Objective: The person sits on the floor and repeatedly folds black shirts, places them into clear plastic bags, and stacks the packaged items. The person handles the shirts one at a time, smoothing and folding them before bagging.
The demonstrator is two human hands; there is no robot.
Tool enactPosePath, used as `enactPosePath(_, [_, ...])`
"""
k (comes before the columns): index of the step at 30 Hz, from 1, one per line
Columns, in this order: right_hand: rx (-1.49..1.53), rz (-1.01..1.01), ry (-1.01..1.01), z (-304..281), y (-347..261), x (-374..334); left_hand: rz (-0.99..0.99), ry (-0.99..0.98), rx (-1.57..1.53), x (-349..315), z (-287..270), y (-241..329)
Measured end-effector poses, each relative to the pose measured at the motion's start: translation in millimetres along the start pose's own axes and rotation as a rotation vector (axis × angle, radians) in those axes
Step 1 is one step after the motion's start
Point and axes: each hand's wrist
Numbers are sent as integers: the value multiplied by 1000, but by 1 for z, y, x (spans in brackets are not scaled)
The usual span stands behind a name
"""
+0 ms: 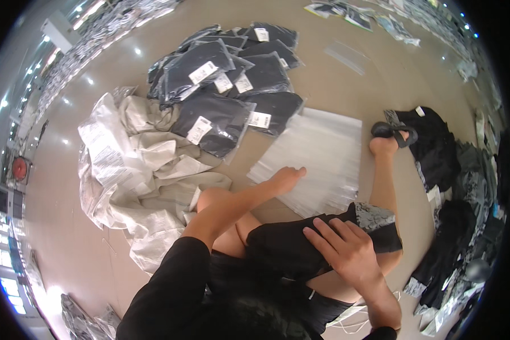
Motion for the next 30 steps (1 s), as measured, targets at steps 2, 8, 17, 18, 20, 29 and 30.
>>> enactPosePath(2, [38,-22,-48,13,8,1,-128,-11,-215,-16,-18,11])
enactPosePath(8, [109,-49,-245,44,32,-6,173,21,-154,-59,-66,12])
enactPosePath(17, [206,-27,-424,72,22,-6,287,-168,-264,-107,-128,57])
enactPosePath(18, [228,-41,-431,70,19,-4,317,-152,-322,-113,-137,60])
enactPosePath(20, [260,-43,-441,68,14,-5,379,-120,-352,-118,-136,56])
enactPosePath(29, [253,17,-458,77,0,-11,347,-172,-263,-121,-122,63])
enactPosePath(30, [248,16,-462,77,-1,-10,342,-212,-237,-123,-123,65])
Point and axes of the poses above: each hand's wrist, its own x-axis towards the middle knuckle, its own z-axis out of the palm, y = z × x, and after that the axes turned 11 degrees about -z, right-handed
